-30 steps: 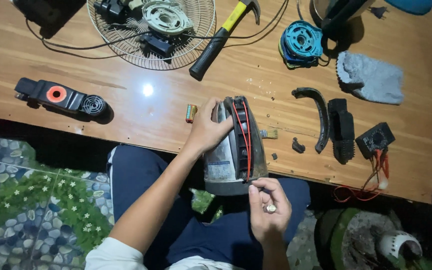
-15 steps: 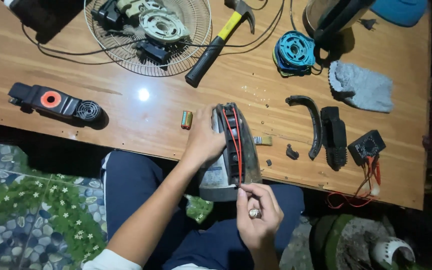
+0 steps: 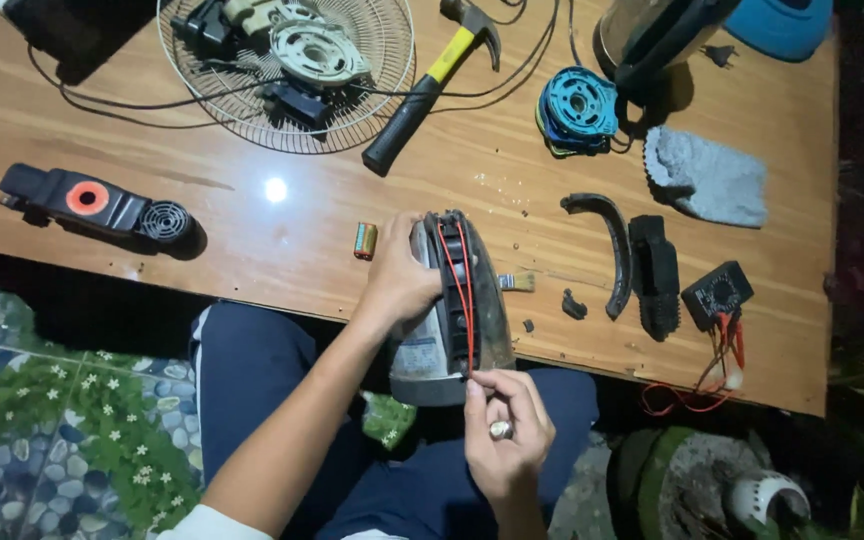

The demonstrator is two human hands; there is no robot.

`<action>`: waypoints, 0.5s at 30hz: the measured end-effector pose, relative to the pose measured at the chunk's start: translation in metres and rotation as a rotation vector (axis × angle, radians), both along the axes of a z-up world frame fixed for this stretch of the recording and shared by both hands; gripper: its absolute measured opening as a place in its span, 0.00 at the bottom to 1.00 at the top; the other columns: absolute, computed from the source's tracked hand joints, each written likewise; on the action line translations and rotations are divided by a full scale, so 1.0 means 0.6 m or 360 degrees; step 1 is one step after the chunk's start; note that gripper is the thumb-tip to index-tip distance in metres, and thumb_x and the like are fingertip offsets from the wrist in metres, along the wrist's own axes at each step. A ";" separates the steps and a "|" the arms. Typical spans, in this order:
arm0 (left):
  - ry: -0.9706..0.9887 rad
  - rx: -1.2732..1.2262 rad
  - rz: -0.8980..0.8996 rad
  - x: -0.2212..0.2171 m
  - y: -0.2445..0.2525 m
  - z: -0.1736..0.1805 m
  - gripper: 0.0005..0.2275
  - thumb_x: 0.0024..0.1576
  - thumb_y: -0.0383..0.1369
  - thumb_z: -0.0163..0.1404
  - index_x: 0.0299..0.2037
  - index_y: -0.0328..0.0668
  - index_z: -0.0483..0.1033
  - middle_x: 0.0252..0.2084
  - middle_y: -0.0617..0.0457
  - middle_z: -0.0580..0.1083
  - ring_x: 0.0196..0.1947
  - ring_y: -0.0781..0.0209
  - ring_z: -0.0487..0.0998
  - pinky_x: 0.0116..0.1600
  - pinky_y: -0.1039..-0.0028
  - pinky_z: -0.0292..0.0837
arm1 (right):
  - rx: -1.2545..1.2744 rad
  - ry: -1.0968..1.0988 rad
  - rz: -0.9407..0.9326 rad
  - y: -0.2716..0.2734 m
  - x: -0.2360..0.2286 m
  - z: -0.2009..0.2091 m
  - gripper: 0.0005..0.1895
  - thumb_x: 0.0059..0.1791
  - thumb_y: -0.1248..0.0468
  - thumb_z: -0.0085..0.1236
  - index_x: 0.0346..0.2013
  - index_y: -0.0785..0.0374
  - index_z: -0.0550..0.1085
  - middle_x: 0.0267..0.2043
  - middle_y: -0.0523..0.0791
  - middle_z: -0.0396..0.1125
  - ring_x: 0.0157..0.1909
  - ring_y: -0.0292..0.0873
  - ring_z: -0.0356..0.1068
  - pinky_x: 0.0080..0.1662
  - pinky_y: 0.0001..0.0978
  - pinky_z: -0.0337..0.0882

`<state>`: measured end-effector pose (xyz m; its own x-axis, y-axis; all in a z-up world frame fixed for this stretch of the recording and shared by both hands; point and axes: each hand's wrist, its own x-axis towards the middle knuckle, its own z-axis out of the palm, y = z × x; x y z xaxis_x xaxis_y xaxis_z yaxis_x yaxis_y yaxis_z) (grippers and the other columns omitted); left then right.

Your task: Securing screws on the base of an electric kettle using a screwdriver as part of a repair process.

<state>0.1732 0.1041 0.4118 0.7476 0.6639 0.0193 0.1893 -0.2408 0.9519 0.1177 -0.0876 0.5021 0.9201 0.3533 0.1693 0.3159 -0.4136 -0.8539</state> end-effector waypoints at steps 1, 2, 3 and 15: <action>0.0021 -0.0039 -0.0068 0.002 0.007 -0.005 0.31 0.40 0.43 0.66 0.51 0.34 0.70 0.49 0.42 0.71 0.49 0.47 0.74 0.56 0.63 0.70 | 0.0013 -0.0016 0.0029 0.004 -0.001 0.000 0.07 0.45 0.78 0.59 0.37 0.70 0.77 0.37 0.44 0.70 0.19 0.27 0.52 0.22 0.19 0.55; 0.0041 -0.0078 -0.0137 0.004 0.014 -0.008 0.33 0.39 0.45 0.68 0.51 0.35 0.70 0.48 0.43 0.71 0.48 0.49 0.74 0.56 0.64 0.69 | 0.0025 -0.0031 0.0057 0.007 -0.003 0.001 0.08 0.44 0.78 0.59 0.37 0.71 0.77 0.36 0.44 0.70 0.18 0.27 0.52 0.22 0.19 0.54; 0.0037 -0.0071 -0.0130 0.003 0.013 0.004 0.33 0.39 0.45 0.68 0.51 0.35 0.70 0.48 0.43 0.71 0.48 0.49 0.74 0.56 0.64 0.69 | 0.0032 -0.0035 0.0063 0.009 -0.002 0.000 0.08 0.44 0.78 0.59 0.37 0.71 0.77 0.36 0.44 0.70 0.18 0.27 0.52 0.22 0.19 0.54; 0.0085 -0.0323 -0.0167 -0.007 0.017 0.047 0.44 0.26 0.49 0.72 0.50 0.30 0.65 0.44 0.45 0.72 0.43 0.53 0.78 0.51 0.66 0.77 | 0.0027 -0.0062 0.0014 0.009 -0.005 -0.009 0.08 0.44 0.77 0.59 0.36 0.69 0.77 0.36 0.44 0.71 0.19 0.28 0.53 0.23 0.19 0.56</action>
<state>0.1687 0.1141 0.4402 0.8091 0.5687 -0.1482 0.2247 -0.0663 0.9722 0.1149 -0.0822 0.4966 0.9096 0.3580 0.2111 0.3527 -0.3962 -0.8477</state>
